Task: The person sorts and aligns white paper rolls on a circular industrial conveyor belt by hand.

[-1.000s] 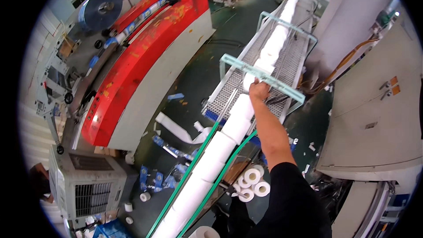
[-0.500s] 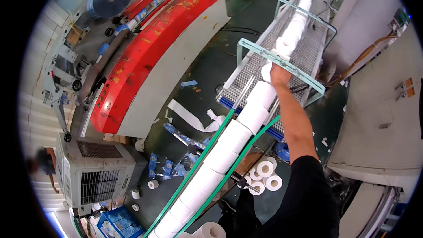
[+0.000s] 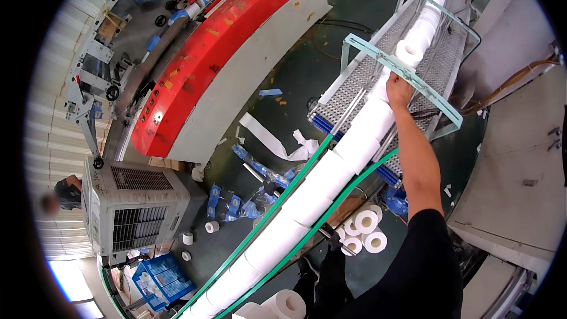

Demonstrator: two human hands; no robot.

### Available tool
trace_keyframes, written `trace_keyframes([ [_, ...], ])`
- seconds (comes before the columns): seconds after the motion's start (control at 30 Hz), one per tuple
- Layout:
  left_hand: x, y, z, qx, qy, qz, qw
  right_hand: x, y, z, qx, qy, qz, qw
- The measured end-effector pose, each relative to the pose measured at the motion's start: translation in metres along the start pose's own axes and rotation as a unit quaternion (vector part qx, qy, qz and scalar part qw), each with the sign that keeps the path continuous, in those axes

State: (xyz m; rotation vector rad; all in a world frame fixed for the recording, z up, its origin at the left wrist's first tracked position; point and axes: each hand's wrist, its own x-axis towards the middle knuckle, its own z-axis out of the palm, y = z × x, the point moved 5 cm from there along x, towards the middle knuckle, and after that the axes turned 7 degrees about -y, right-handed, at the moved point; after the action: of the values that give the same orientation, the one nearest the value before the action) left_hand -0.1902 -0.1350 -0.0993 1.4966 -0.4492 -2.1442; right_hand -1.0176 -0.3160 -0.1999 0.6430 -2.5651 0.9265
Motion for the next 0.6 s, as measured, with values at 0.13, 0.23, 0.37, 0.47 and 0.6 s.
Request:
trace_keyframes([
  [0.13, 0.005, 0.0, 0.001, -0.006, -0.02, 0.0, 1.0, -0.02, 0.019, -0.016, -0.02, 0.113, -0.001, 0.993],
  [0.23, -0.004, -0.007, -0.006, -0.01, -0.005, 0.009, 1.0, -0.007, -0.002, -0.008, -0.112, -0.049, 0.094, 0.988],
  [0.37, -0.017, -0.009, -0.015, 0.002, 0.007, 0.017, 1.0, 0.019, 0.01, -0.003, -0.105, -0.139, 0.195, 0.965],
  [0.47, -0.017, -0.012, -0.006, -0.01, -0.008, 0.028, 1.0, 0.034, 0.032, 0.017, -0.146, -0.156, 0.164, 0.963],
  [0.6, -0.01, -0.011, 0.009, -0.022, -0.009, 0.02, 1.0, 0.031, 0.042, 0.036, -0.157, -0.165, 0.152, 0.962],
])
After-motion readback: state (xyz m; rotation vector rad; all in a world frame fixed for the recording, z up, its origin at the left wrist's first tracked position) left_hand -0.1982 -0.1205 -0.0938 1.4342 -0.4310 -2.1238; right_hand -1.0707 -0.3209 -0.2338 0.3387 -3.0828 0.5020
